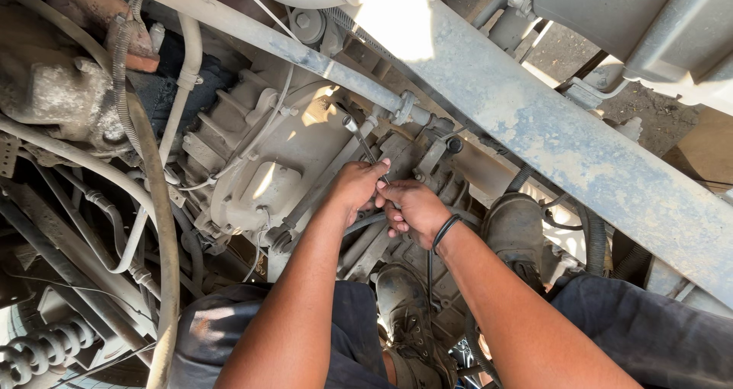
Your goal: The person uses two wrenches to loosen and remove a bolt from a pipe fitting on the vehicle's undercarriage. They then insert a new bolt and tighten it by hand and with the wrenches.
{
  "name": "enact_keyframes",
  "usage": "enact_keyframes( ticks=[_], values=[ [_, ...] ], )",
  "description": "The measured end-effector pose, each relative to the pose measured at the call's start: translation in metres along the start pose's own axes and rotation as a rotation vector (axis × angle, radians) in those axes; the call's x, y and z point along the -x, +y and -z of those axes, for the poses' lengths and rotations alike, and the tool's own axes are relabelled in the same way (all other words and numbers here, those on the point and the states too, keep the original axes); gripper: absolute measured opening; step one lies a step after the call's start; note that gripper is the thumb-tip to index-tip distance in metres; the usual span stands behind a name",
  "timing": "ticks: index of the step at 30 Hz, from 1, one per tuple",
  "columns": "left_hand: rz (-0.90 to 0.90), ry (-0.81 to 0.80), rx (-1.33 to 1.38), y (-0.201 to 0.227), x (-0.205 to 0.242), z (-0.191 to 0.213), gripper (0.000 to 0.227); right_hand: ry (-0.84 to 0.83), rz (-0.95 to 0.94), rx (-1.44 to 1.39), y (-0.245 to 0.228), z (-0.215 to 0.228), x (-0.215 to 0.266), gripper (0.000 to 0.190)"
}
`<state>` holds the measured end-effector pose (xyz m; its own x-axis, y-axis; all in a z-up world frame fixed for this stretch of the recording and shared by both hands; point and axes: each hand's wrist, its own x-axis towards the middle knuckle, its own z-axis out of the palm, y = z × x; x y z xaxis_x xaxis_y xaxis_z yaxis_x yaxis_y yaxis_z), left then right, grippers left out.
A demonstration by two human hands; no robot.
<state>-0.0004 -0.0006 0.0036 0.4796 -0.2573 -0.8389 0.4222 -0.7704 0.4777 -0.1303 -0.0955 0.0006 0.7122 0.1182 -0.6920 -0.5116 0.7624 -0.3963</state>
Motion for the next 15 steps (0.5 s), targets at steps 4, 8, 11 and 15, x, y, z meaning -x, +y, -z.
enact_keyframes(
  ticks=[4,8,11,15],
  values=[
    [0.061,-0.033,-0.012,-0.002,-0.001,0.002,0.045,0.042,0.089,-0.009,0.003,0.007,-0.005,0.033],
    [0.012,0.094,0.001,-0.005,-0.009,0.001,0.016,0.152,0.113,0.017,0.011,0.024,-0.01,0.029],
    [-0.051,0.244,-0.23,-0.001,-0.016,-0.002,0.008,0.218,0.106,0.015,0.029,0.038,-0.01,0.022],
    [-0.16,0.348,-0.618,0.009,-0.028,-0.009,0.018,0.353,0.093,0.086,0.049,0.049,-0.014,0.019]
  ],
)
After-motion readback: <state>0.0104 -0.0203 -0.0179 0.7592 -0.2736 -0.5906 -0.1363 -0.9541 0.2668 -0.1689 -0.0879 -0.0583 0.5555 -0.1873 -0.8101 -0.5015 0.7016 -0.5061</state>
